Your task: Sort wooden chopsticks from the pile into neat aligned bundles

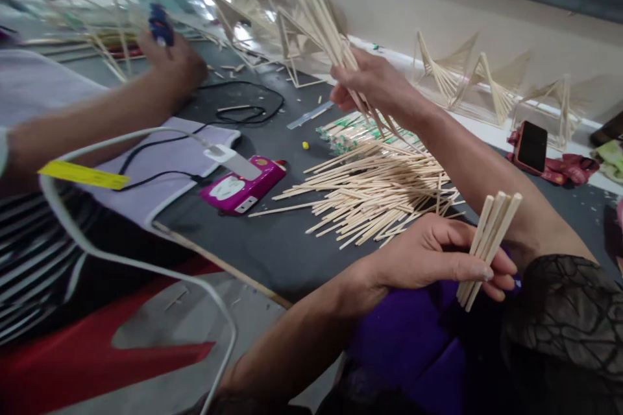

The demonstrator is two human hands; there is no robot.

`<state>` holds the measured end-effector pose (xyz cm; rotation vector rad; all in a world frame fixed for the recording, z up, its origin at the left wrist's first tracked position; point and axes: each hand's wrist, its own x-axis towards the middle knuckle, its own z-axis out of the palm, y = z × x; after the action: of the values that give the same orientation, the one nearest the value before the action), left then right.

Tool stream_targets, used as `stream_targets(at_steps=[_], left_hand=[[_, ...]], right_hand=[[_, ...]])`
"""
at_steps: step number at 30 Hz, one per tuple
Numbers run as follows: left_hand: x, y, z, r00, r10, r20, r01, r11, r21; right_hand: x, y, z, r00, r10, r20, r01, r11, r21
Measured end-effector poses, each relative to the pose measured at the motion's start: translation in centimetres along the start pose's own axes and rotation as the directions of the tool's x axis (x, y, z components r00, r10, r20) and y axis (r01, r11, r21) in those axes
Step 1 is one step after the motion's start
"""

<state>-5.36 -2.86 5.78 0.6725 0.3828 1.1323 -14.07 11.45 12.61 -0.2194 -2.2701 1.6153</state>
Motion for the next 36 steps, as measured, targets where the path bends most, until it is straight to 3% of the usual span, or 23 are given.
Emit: stream_targets(at_steps=[3, 7, 11, 17, 22, 28, 33, 34, 36], left_hand=[[0.1, -0.2, -0.2, 0.999, -0.023, -0.037, 0.024, 0.999, 0.031], [0.3, -0.4, -0.5, 0.996, -0.046, -0.080, 0.053, 0.995, 0.084], [0.5, -0.7, -0.7, 0.996, -0.055, -0.077, 0.063, 0.993, 0.099], [0.6, -0.7, -0.9, 0.985, -0.029, -0.172, 0.052, 0.990, 0.129], [0.7, -0.7, -1.0, 0.984, -0.033, -0.175, 0.057, 0.989, 0.135], [0.7, -1.1, -1.0, 0.991, -0.047, -0.125, 0.064, 0.989, 0.136], [0.9, -1.1, -1.0, 0.990, -0.072, -0.120, 0.086, 0.989, 0.117], [0.9, -1.1, -1.0, 0.990, -0.075, -0.122, 0.090, 0.989, 0.114], [1.0, -1.3, -1.1, 0.987, -0.082, -0.135, 0.097, 0.989, 0.112]], right_hand=[[-0.5, -0.4, -2.1, 0.998, 0.033, -0.047, -0.020, 0.967, 0.256], [-1.0, 0.1, -3.8, 0.984, 0.153, -0.094, -0.106, 0.918, 0.382], [-1.4, 1.5, -4.0, 0.948, 0.287, -0.138, -0.185, 0.850, 0.493], [-0.7, 2.5, -3.9, 0.930, 0.316, -0.189, -0.167, 0.820, 0.548], [0.9, 3.0, -4.4, 0.900, 0.267, -0.345, -0.031, 0.828, 0.560], [1.9, 1.5, -7.1, 0.741, 0.240, -0.627, 0.208, 0.806, 0.555], [0.8, -1.8, -10.7, 0.634, 0.189, -0.750, 0.446, 0.703, 0.554], [0.4, -2.1, -11.3, 0.626, 0.169, -0.761, 0.450, 0.719, 0.530], [-0.5, -2.2, -12.1, 0.664, 0.140, -0.734, 0.342, 0.816, 0.466]])
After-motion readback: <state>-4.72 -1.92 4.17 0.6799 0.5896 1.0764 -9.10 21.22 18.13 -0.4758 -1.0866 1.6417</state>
